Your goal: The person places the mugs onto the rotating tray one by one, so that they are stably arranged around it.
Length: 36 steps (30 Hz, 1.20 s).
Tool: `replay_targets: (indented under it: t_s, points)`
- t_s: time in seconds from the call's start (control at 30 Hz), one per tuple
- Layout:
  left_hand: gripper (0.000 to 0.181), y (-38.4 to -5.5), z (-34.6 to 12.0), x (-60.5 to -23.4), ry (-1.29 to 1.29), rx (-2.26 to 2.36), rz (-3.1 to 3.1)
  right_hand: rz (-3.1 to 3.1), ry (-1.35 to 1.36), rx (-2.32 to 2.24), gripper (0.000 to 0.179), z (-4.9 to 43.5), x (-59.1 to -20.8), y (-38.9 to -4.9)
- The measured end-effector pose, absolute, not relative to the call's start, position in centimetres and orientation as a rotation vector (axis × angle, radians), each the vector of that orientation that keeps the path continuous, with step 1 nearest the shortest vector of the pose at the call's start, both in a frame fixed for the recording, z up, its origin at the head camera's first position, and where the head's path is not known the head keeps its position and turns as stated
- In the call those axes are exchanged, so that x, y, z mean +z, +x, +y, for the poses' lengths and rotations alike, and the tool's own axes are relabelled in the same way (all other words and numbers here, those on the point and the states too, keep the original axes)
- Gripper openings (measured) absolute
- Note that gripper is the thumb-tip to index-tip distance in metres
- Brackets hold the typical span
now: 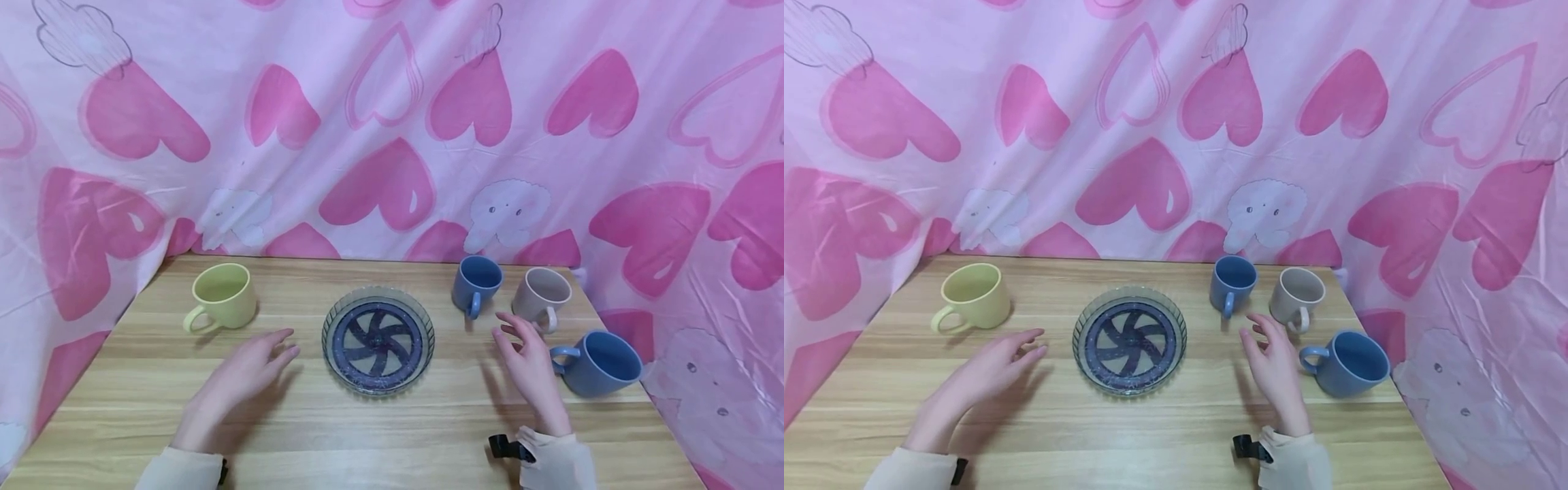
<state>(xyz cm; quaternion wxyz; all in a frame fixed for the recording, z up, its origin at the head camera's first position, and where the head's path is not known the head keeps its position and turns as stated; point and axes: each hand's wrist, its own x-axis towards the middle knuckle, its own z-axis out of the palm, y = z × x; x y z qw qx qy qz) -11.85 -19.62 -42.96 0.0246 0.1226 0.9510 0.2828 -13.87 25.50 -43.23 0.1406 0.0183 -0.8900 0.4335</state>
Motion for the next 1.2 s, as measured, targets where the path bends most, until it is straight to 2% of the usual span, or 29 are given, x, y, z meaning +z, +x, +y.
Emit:
replay_targets:
  t_s: [0.27, 0.53, 1.03, 1.2]
  points:
    - [0.058, -13.4, -18.5, -42.9, 0.311, 0.935, 2.788, -2.504, -0.072, 1.486, 0.034, 24.8, -43.6, -15.6]
    - [0.045, -15.0, -17.2, -43.0, 0.336, 0.931, 2.732, -2.392, -0.157, 1.794, 0.037, 24.4, -43.7, -16.8]
    - [0.049, -16.4, -15.9, -43.5, 0.119, 1.178, 2.551, -2.236, -0.369, 1.941, 0.037, 23.5, -45.1, -19.5]
    - [0.051, -16.1, -15.7, -43.7, 0.121, 1.31, 2.486, -2.141, -0.412, 1.98, 0.035, 23.7, -45.9, -20.0]
